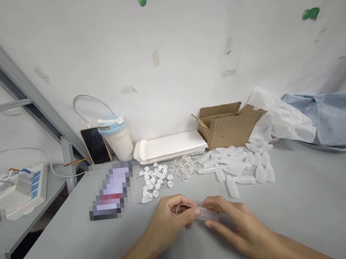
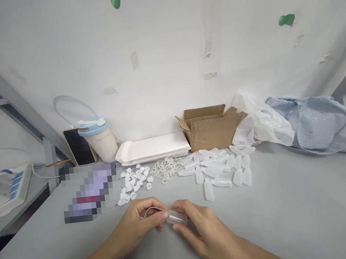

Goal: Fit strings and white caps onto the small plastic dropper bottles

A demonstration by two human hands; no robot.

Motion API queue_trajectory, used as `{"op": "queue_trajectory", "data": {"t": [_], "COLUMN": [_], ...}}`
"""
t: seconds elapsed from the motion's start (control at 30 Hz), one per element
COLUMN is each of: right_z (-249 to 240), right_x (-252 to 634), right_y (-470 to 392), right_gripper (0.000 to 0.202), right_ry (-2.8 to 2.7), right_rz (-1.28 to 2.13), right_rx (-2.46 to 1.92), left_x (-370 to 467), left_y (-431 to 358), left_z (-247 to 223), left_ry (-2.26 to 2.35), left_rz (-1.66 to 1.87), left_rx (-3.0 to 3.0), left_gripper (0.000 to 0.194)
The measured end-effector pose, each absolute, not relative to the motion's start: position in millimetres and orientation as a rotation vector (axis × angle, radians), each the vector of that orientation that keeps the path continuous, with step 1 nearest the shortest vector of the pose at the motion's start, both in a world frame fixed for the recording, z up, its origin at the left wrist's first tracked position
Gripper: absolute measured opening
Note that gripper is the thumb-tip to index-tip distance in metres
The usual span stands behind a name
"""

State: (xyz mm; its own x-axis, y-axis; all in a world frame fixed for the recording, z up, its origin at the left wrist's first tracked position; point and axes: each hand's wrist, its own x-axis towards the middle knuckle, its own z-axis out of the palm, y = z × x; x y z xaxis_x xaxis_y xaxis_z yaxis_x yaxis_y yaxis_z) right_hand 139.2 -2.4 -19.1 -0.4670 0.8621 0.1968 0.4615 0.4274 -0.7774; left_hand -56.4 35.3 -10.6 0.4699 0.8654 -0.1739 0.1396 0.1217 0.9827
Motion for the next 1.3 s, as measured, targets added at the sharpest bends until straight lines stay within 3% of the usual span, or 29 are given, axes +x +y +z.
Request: {"op": "queue_trajectory", "data": {"t": [0.3,0.5,0.67,0.87,1.0,1.3], "right_z": [-23,-18,-13,-13,-14,-10], "right_x": [133,132,133,133,130,130], "right_y": [-2,0,6,10,10,9], "right_gripper": [0.029,0.021,0.030,0.030,0.028,0.029], "right_ry": [-2.255,-2.073,-1.738,-1.338,-1.161,-1.334], "right_rz": [0.579,0.903,1.407,1.842,1.971,1.983], "right_rx": [-0.996,-1.108,-1.050,-0.773,-0.670,-0.691], "left_x": [-45,-47,-58,-63,-59,-58], "left_y": [25,30,30,24,19,13], "left_z": [-15,-12,-8,6,5,5], "left_ry": [0.880,0.921,1.044,0.800,0.756,0.893], "left_rz": [0.729,0.729,1.001,0.958,0.775,0.727], "left_rx": [1.252,1.378,2.123,2.683,2.828,2.640], "left_gripper": [0.022,0.013,0.012,0.032,0.052,0.037]}}
